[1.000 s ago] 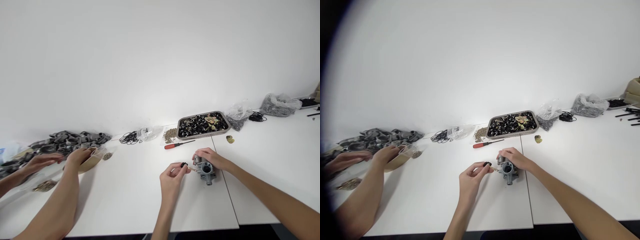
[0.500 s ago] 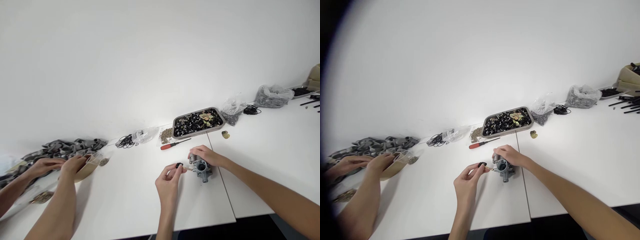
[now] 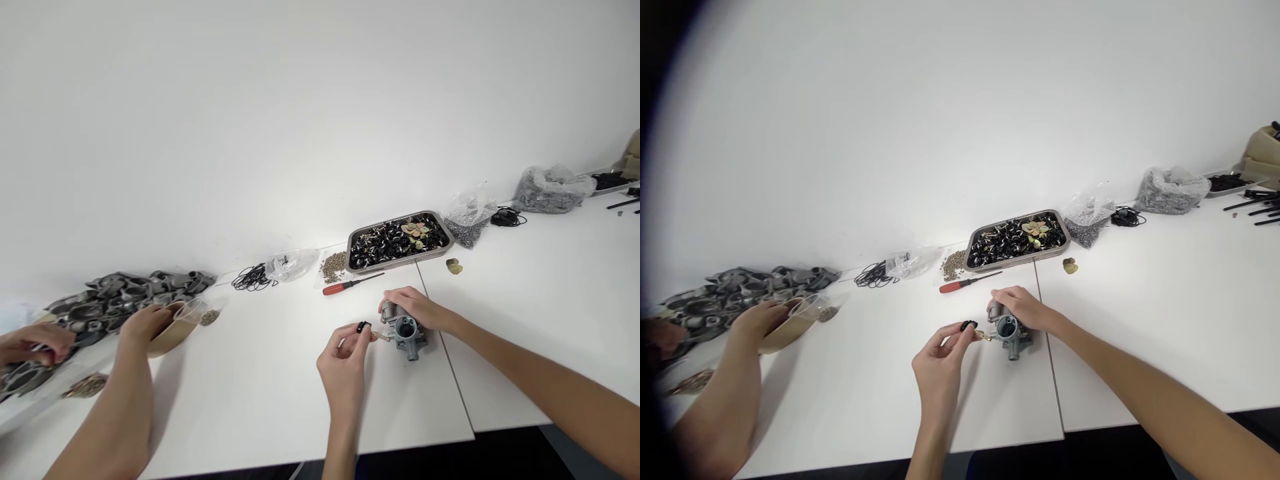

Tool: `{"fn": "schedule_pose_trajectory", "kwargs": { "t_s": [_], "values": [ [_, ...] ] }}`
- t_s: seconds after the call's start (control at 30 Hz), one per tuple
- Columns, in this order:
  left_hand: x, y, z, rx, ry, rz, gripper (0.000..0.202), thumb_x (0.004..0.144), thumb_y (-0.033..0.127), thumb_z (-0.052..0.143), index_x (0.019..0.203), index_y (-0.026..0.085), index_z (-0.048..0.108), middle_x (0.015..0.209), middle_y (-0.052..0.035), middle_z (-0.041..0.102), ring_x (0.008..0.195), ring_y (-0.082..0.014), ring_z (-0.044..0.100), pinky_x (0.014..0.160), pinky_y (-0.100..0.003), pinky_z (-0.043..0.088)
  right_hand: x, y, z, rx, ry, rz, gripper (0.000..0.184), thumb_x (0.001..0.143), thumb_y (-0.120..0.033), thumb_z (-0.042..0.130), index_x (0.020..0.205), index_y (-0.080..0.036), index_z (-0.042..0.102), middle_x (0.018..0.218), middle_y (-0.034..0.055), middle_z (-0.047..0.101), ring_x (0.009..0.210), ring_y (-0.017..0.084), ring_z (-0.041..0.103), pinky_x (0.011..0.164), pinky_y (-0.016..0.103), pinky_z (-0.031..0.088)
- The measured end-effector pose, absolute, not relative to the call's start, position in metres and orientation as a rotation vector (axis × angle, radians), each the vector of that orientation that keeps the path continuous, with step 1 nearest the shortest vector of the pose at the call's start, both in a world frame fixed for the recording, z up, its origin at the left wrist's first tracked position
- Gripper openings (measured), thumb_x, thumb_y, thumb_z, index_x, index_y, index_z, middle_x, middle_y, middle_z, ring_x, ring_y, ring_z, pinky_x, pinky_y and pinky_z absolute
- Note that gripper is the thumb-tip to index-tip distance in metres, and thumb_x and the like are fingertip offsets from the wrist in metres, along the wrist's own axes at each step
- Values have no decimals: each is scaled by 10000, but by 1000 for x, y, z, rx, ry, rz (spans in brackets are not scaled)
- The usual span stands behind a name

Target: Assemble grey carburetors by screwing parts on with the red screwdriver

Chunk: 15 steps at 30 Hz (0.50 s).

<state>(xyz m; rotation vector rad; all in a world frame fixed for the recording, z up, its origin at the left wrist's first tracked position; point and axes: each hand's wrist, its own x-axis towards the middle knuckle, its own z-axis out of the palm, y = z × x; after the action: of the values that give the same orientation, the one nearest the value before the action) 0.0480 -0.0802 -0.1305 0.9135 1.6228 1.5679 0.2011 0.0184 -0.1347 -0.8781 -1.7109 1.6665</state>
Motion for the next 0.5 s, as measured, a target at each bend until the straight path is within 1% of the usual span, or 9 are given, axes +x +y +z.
{"fn": "schedule_pose_trajectory", "kwargs": {
  "t_s": [0.1, 0.27, 0.4, 0.5],
  "values": [
    [54, -80, -135, 913, 1602, 1559, 376, 616, 422, 796, 789, 145, 610, 684, -93, 725, 701, -226, 717, 733, -312, 578, 201, 19, -136, -874, -1714, 1664, 464, 936, -502, 413, 839, -122, 661, 807, 52, 621, 731, 127, 561, 719, 254, 407],
    [47, -81, -135, 846, 1697, 1569, 406, 602, 423, 807, 835, 141, 630, 698, -100, 731, 737, -239, 722, 776, -331, 577, 200, 22, -141, -877, -1710, 1669, 492, 925, -542, 420, 853, -121, 664, 804, 51, 623, 702, 121, 545, 686, 250, 403],
    [46, -82, -138, 884, 1709, 1549, 388, 595, 410, 811, 812, 139, 637, 697, -100, 728, 733, -246, 721, 749, -325, 577, 200, 21, -140, -882, -1726, 1658, 495, 926, -540, 417, 842, -120, 665, 801, 51, 621, 702, 122, 538, 683, 251, 398],
    [48, -80, -140, 902, 1688, 1589, 371, 593, 406, 810, 787, 137, 642, 735, -107, 734, 722, -242, 721, 722, -312, 578, 201, 21, -138, -877, -1737, 1639, 476, 932, -516, 414, 844, -121, 663, 803, 50, 617, 713, 124, 538, 693, 253, 395]
  ]
}}
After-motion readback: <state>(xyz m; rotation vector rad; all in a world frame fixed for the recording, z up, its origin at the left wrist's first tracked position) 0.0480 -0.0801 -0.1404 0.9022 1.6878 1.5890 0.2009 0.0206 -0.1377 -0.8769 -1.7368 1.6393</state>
